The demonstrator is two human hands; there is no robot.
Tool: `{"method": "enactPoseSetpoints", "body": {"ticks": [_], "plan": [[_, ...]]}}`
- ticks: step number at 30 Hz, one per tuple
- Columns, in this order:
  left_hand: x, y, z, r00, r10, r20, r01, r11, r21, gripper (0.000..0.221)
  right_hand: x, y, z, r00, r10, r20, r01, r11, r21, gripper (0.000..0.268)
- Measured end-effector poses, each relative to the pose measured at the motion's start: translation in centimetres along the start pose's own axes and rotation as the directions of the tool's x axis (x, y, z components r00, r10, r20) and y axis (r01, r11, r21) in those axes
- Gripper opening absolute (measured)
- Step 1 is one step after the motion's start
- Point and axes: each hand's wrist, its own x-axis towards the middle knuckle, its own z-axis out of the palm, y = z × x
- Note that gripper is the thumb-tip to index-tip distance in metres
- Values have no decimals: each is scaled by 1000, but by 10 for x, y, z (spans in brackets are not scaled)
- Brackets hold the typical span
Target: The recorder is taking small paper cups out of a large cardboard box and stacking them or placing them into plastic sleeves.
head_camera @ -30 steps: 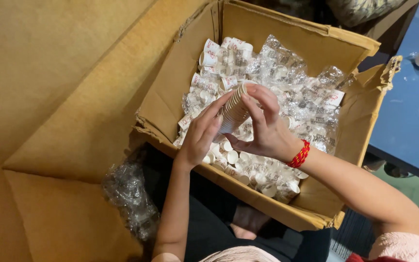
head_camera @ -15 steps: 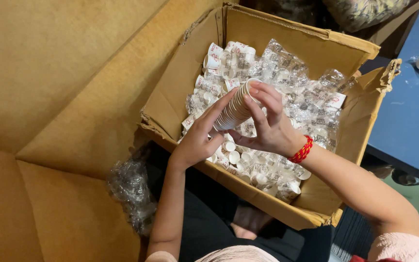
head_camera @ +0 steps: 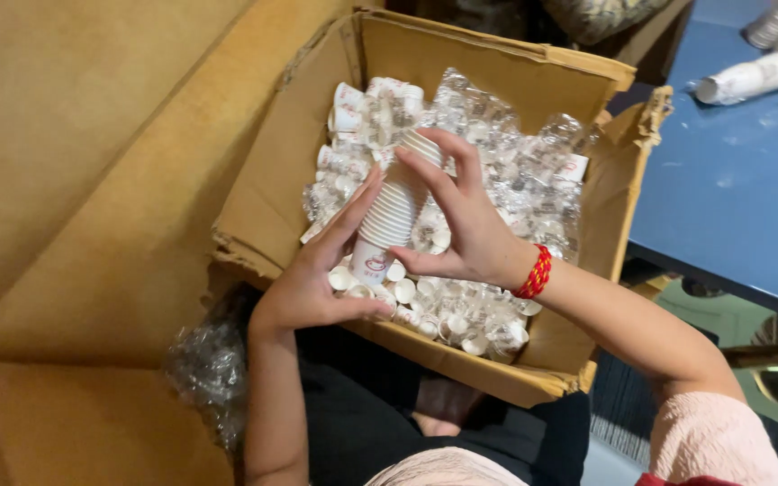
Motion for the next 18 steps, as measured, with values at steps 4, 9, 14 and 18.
{"method": "enactPoseSetpoints", "body": {"ticks": [4, 9, 14, 18], "plan": [[20, 16, 14, 987, -70, 146, 88, 988, -125, 120, -19, -5, -33, 970, 241, 22, -242, 968, 61, 84], [69, 17, 68, 979, -54, 195, 27, 990, 135, 93, -63, -9, -86, 812, 574, 104, -572, 747, 340, 73], [134, -5, 141, 971, -31, 238, 23, 999, 34, 71, -120, -11, -139, 768, 640, 22, -621, 735, 273, 79], [203, -11, 212, 944, -74, 322, 20, 986, 166, 50, -178, 14, -150, 691, 696, -195, -710, 704, -3, 59]]}}
